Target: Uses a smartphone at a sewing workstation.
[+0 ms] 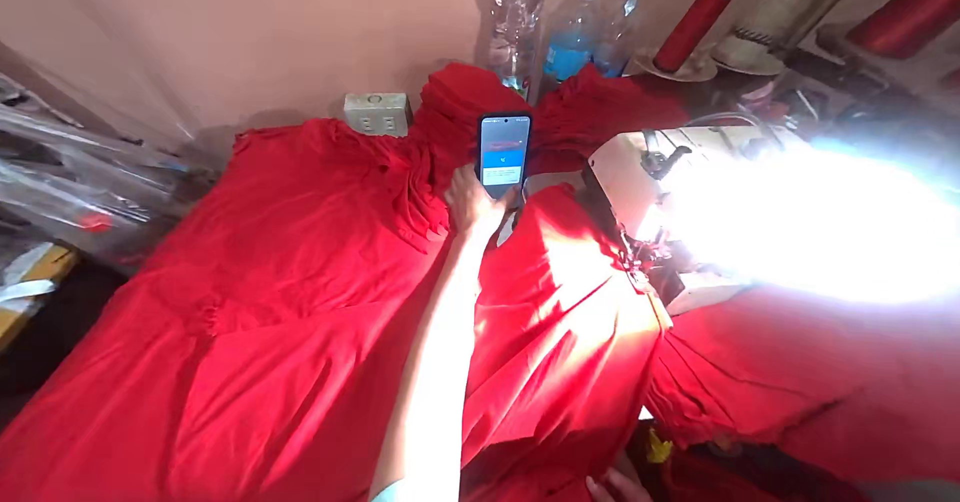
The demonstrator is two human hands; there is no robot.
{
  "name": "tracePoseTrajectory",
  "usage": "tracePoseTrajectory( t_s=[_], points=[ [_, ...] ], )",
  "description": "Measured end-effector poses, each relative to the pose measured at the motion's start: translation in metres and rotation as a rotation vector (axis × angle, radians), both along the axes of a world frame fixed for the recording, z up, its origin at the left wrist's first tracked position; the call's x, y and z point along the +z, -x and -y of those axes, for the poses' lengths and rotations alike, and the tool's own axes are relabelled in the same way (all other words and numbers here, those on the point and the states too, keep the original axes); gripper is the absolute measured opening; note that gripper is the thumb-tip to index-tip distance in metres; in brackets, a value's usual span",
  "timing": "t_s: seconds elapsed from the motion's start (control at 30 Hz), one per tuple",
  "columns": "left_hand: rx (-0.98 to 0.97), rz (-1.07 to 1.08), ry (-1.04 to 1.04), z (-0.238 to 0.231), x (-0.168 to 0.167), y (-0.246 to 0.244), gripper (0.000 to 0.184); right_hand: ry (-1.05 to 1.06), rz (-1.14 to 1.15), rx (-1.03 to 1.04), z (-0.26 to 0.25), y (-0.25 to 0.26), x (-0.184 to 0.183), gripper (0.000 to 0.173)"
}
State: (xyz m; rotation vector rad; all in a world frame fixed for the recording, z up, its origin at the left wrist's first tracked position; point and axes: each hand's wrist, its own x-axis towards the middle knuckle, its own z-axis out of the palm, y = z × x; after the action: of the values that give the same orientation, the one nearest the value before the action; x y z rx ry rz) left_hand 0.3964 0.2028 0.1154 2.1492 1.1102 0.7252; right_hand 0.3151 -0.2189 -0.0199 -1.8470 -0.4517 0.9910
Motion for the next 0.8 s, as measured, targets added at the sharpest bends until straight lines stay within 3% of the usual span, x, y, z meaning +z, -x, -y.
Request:
tracePoseTrajectory(
  t_s=[0.5, 0.63, 0.8],
  points=[
    [0.083, 0.062, -0.088, 0.007, 0.001, -0.001, 0.082, -0.049, 0.038, -0.054, 0.007, 0.007, -0.005, 0.015],
    [0.063, 0.070, -0.100, 0.007, -0.001, 0.000, 0.075, -0.069, 0.011, -0.088, 0.006, 0.010, -0.002, 0.013],
    [0.034, 0.194, -0.036, 0.006, -0.004, 0.004, 0.052, -0.059, -0.014, -0.115, 0.005, 0.011, -0.003, 0.014]
  ],
)
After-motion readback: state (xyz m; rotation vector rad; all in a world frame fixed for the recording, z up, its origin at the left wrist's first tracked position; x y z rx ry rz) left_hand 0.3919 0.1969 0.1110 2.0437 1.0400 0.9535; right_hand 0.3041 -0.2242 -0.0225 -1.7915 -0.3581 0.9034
